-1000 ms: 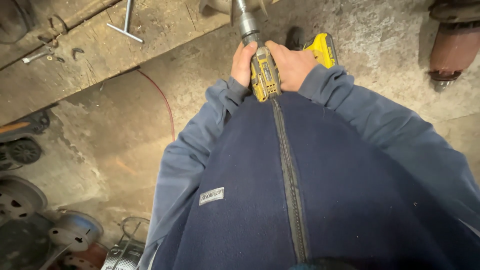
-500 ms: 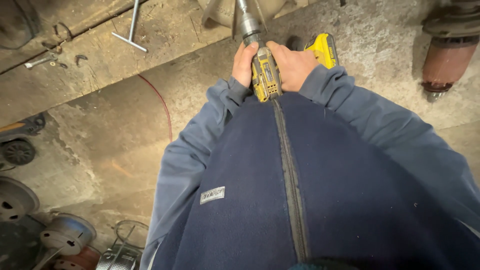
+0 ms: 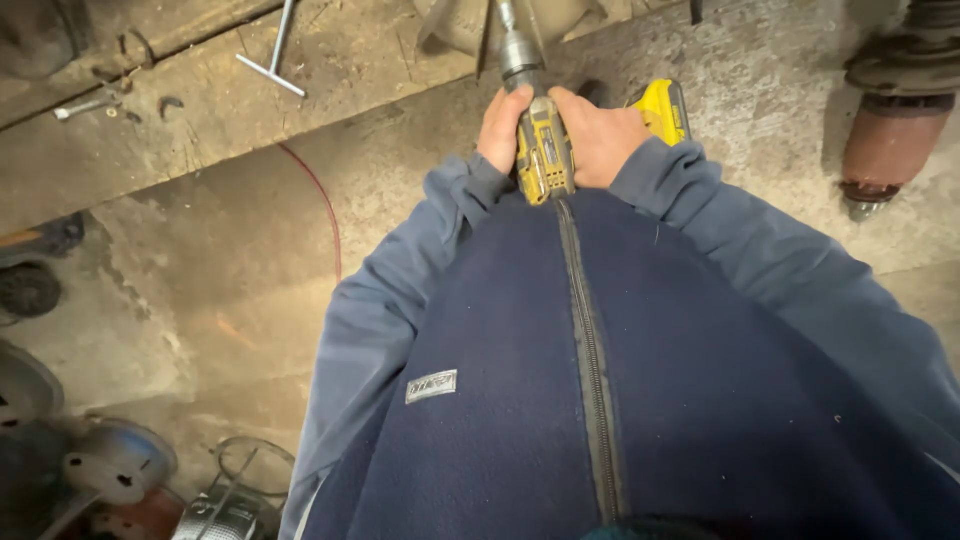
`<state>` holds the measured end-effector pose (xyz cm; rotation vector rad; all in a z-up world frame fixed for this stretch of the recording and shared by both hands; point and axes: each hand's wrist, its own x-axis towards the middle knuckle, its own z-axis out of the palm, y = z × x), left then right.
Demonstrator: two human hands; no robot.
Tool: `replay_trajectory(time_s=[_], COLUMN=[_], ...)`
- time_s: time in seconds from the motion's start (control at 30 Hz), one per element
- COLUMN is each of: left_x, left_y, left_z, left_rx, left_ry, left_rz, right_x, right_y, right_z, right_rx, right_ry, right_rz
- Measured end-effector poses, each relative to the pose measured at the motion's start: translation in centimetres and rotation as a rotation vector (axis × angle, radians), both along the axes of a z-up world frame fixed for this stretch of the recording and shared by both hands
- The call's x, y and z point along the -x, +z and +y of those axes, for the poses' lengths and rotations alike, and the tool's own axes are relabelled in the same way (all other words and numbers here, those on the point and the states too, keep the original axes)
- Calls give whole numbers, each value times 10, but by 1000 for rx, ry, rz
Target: The person holds a cordless impact wrench with both hands and operates it repeatedly against a workpiece above the camera's field of view, repositioning their grip on the tool between bursts throughout the clip.
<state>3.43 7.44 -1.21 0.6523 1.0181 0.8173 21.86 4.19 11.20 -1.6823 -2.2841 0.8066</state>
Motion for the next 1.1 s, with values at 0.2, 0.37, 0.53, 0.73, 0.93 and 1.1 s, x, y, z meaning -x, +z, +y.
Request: replay_trajectory(time_s=[0.2, 0.37, 0.53, 0.73, 0.93, 1.1], left_x=[7, 12, 16, 62, 114, 82], left_y=[26, 13, 30, 108, 43, 18], left_z=[-14, -26, -34, 23, 74, 73], left_rx=[-62, 6, -12, -601, -955, -892], left_ry=[11, 8, -8, -280, -145, -125], left_rz=[-29, -6, -22, 529, 995, 1009], right_x=[4, 11, 9, -2, -30, -55], right_y=[15, 14, 13, 38, 13, -5], right_z=[-5, -13, -26, -28, -65, -79], right_rx=[42, 153, 169, 212, 246, 266], right_ry=[30, 14, 32, -147, -526, -669], right_rz=[32, 48, 61, 315, 300, 276])
